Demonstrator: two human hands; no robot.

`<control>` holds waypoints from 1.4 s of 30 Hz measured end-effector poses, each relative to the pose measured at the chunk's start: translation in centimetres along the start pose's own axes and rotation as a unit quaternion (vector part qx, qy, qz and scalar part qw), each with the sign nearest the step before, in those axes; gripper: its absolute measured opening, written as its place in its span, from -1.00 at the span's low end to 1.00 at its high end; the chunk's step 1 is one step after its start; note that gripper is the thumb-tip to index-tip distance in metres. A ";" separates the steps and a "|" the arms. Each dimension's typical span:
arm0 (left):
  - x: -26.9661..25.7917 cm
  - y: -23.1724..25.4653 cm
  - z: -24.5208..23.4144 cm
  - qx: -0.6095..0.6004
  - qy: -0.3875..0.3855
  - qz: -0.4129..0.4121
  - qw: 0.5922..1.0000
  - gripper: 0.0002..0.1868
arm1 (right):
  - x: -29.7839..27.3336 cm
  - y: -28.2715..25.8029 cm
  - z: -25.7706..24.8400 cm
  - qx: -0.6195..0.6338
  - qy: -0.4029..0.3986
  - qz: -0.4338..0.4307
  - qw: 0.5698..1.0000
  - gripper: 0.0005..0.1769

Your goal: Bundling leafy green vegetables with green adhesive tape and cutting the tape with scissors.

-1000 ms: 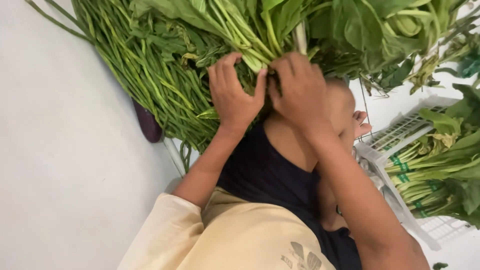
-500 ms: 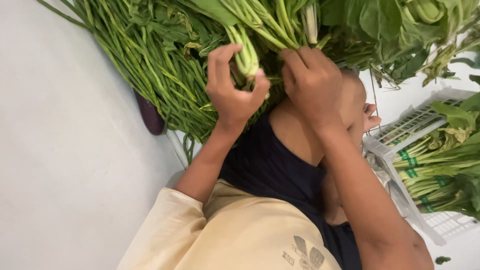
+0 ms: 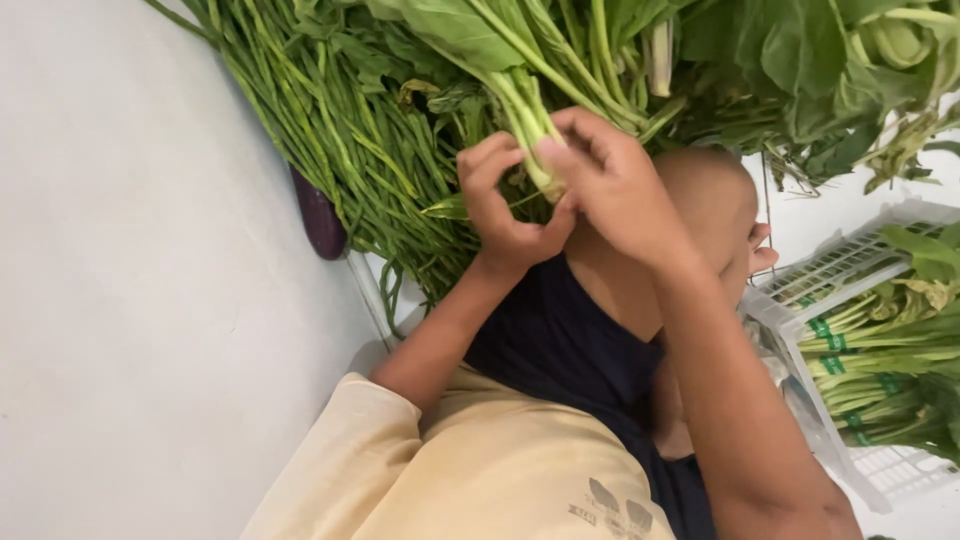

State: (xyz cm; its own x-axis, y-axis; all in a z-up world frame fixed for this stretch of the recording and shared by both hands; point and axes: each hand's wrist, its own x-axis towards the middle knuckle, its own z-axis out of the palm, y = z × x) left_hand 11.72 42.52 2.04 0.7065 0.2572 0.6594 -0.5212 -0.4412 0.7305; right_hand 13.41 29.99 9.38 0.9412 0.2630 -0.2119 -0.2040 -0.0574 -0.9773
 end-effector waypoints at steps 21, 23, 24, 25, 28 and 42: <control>-6.9 -1.4 0.0 -0.308 -0.035 -0.301 0.902 -0.06 | -11.9 -2.0 -2.3 0.220 0.029 -0.050 0.974 -0.53; -4.9 1.8 -0.4 -0.358 -0.106 -0.284 0.883 -0.01 | -14.4 0.4 -2.8 0.290 0.054 -0.033 0.955 -0.54; -4.0 3.4 -0.5 -0.403 -0.168 -0.264 0.860 0.04 | -15.8 1.6 -3.1 0.358 0.070 -0.017 0.931 -0.54; -2.8 4.8 -0.5 -0.410 -0.180 -0.267 0.853 0.04 | -16.4 2.1 -3.1 0.359 0.085 -0.020 0.929 -0.54; -0.7 8.1 0.4 -0.500 -0.292 -0.379 0.722 0.14 | -18.6 3.9 -3.3 0.360 0.131 0.003 0.924 -0.46; -2.7 20.8 10.5 -0.265 -0.664 -0.026 0.699 -0.48 | -30.9 8.0 -3.5 0.296 0.370 0.045 0.879 -0.63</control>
State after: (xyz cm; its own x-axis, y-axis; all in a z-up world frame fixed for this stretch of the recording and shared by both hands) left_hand 3.99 23.60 13.56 0.3700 -0.9184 0.1400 -0.3341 0.0091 0.9425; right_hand -16.37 17.99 8.07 0.7867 -0.4293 -0.4437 -0.1845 0.5224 -0.8325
